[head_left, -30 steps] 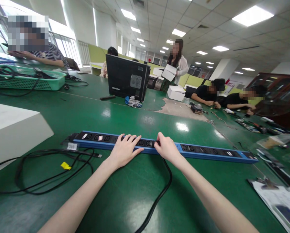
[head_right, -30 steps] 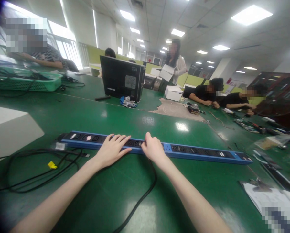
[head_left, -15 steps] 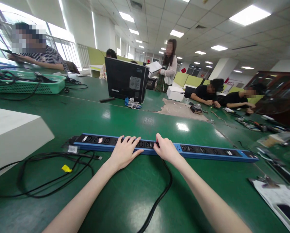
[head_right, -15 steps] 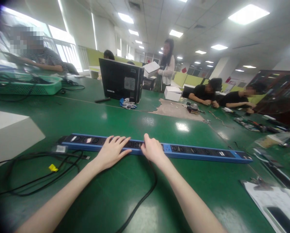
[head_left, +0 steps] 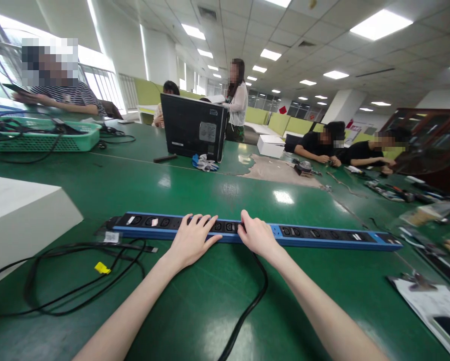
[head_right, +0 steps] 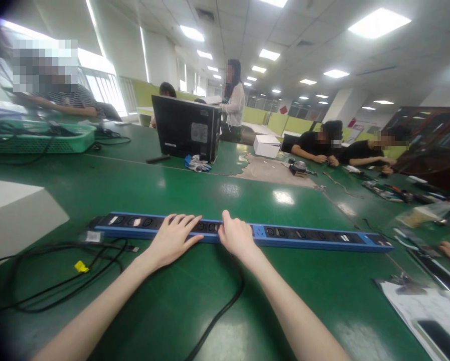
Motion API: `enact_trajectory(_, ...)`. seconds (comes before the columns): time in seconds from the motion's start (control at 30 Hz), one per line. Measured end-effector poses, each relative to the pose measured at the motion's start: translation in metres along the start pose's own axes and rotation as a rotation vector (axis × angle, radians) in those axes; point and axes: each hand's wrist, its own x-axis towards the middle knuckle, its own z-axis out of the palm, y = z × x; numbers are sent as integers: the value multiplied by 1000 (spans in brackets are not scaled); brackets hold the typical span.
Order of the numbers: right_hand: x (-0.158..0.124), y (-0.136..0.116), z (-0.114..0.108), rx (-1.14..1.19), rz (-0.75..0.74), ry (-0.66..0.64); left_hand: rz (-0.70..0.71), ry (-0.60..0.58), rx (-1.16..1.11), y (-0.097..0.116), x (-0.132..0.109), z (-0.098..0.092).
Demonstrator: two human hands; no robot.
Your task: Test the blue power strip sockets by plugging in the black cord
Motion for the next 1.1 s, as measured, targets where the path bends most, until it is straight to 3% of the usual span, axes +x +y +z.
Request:
enact_trajectory(0.17,-8,12,5,210,-30,21,7,-3,-4,1,2,-4)
enact_trajectory(0.33,6,48,-8,716,-75,-270,12,-4,26,3,4,-2)
enact_trajectory(0.4,13,65,-19,804,-18,-238,11,-11,40,4,6,-1)
enact_trajectory(0.5,16,84,-38,781,30,-24,10,-24,51,6,8,-1)
enact_trajectory(0.57,12,88,-49,729,6,29,9,-37,49,7,10,-1)
enact_trajectory(0.67,4,83,-57,573,-72,-6,1,-72,42,8,11,-1)
enact_trajectory(0.8,-2,67,-52,353,-188,-58,-71,-121,4,15,17,6)
enact_trajectory(0.97,-2,60,-41,177,-204,-91,-277,-142,-186,48,46,15)
enact_trajectory(1.1,-4,67,-40,174,-238,-121,-306,-189,-242,73,68,18)
